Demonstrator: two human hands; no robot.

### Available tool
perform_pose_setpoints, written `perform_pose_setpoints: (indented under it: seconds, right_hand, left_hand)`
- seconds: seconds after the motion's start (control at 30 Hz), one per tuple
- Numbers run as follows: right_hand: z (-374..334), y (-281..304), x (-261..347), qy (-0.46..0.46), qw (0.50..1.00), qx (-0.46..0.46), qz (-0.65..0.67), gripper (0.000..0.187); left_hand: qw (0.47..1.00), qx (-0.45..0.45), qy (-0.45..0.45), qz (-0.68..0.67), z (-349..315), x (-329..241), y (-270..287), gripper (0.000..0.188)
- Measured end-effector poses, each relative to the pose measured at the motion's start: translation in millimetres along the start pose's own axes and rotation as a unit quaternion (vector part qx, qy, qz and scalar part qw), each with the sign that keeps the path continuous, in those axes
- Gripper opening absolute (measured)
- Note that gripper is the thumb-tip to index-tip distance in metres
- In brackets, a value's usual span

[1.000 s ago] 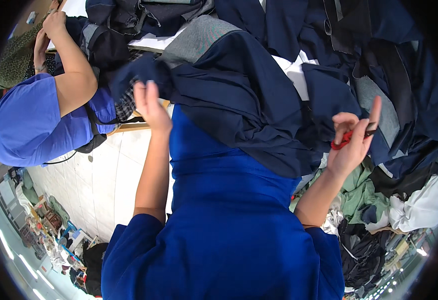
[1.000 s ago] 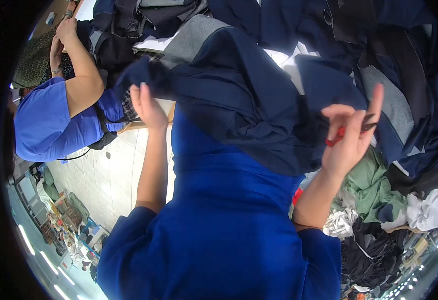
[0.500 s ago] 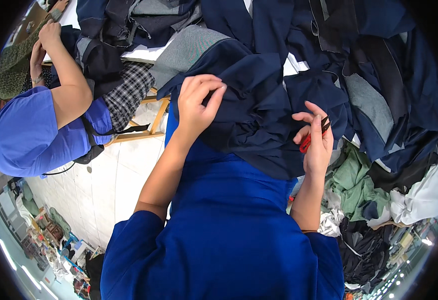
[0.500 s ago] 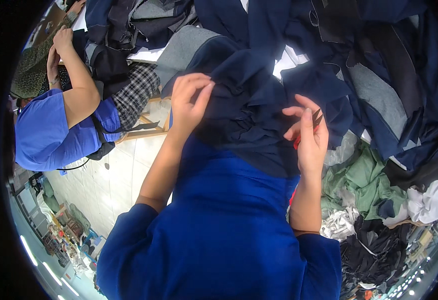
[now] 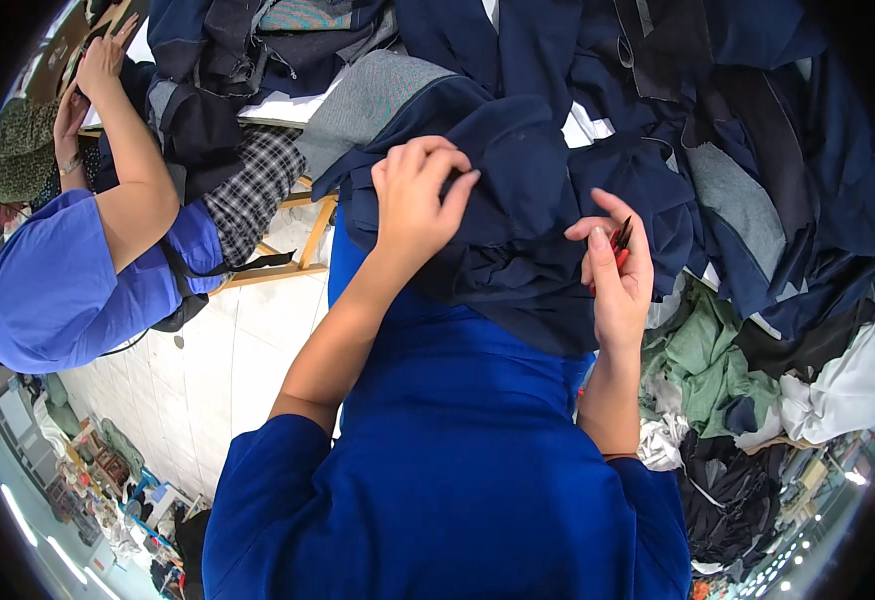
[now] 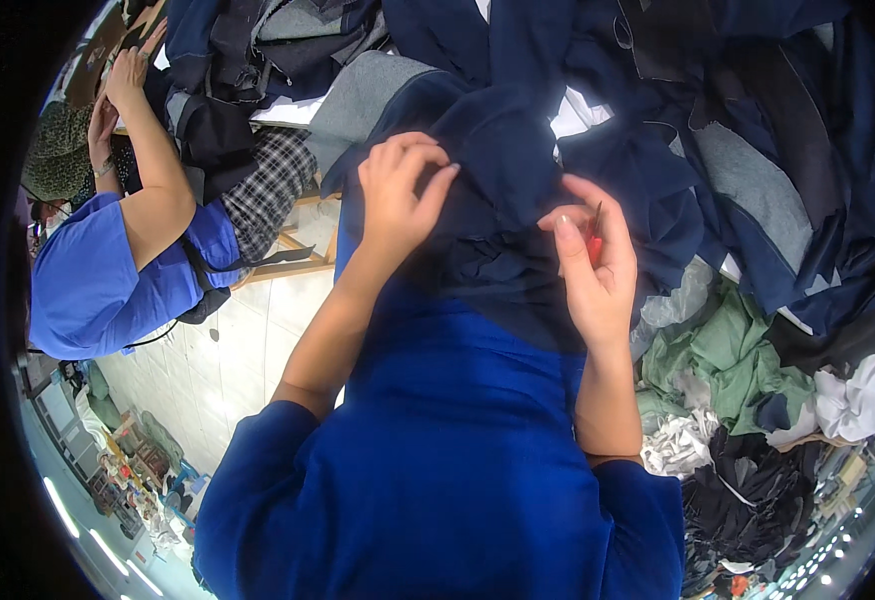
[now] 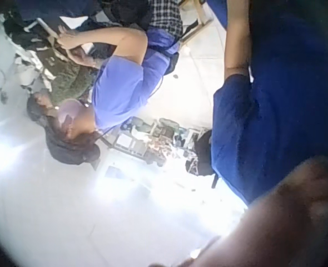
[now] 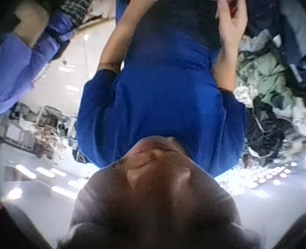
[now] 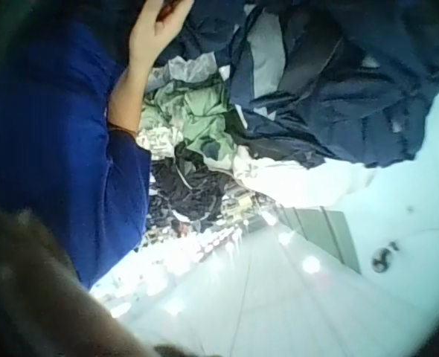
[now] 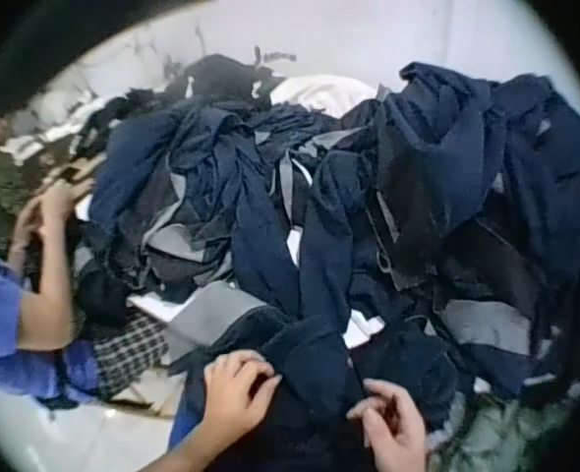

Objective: Trimming loose threads from fabric pieces using nippers.

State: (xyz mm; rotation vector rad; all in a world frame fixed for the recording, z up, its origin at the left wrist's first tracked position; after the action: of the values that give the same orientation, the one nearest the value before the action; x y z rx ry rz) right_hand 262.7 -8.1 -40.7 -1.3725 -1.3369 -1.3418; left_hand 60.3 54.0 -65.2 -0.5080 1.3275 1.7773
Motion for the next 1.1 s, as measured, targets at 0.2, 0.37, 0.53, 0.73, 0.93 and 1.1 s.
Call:
perform_pose_setpoints:
  seconds: [0.2, 0.37, 0.53, 0.73, 0.93, 1.1]
  right_hand:
    - [3, -19, -27, -0.017, 0.991, 0.081, -0.103, 0.021]
    - [7, -24, -32, 0.035, 0.968, 0.018, -0.248, 0.034]
    - [7, -14, -23, 0.026, 0.996, 0.021, -0.085, 0.033]
    - [-11, -17, -25, -0.074, 0.992, 0.101, 0.006, 0.028]
    - [-17, -15, -25, -0.062, 0.992, 0.106, -0.011, 0.029]
    - [-19, -16, -22, -0.084, 0.988, 0.128, -0.033, 0.029]
  left_hand:
    - [0.99, -0.083, 0.046, -0.106, 3, 14, 22, 0.013]
    - [0.994, 0.046, -0.061, -0.073, -21, -32, 0, 0.027]
    - [0.994, 0.087, -0.043, 0.054, -35, -33, -23, 0.031]
    - [0.983, 0.089, -0.045, -0.154, -29, -31, -28, 0.014]
    - [0.964, 0.13, -0.017, -0.229, -22, -39, -21, 0.016]
    - [0.969, 0.174, -0.008, -0.177, -22, -47, -16, 0.018]
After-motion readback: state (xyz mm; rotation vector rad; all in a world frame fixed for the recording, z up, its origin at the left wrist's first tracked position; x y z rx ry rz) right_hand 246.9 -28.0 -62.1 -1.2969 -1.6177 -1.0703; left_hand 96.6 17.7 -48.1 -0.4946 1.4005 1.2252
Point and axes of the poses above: each hand's wrist, its own z-axis towards the middle knuckle, its own y-axis out of the back of the hand, x = y × z, the point moved 9 cm from there along z, towards the middle knuckle, and after that the axes turned 8 degrees about -z, right-handed, at the moved point
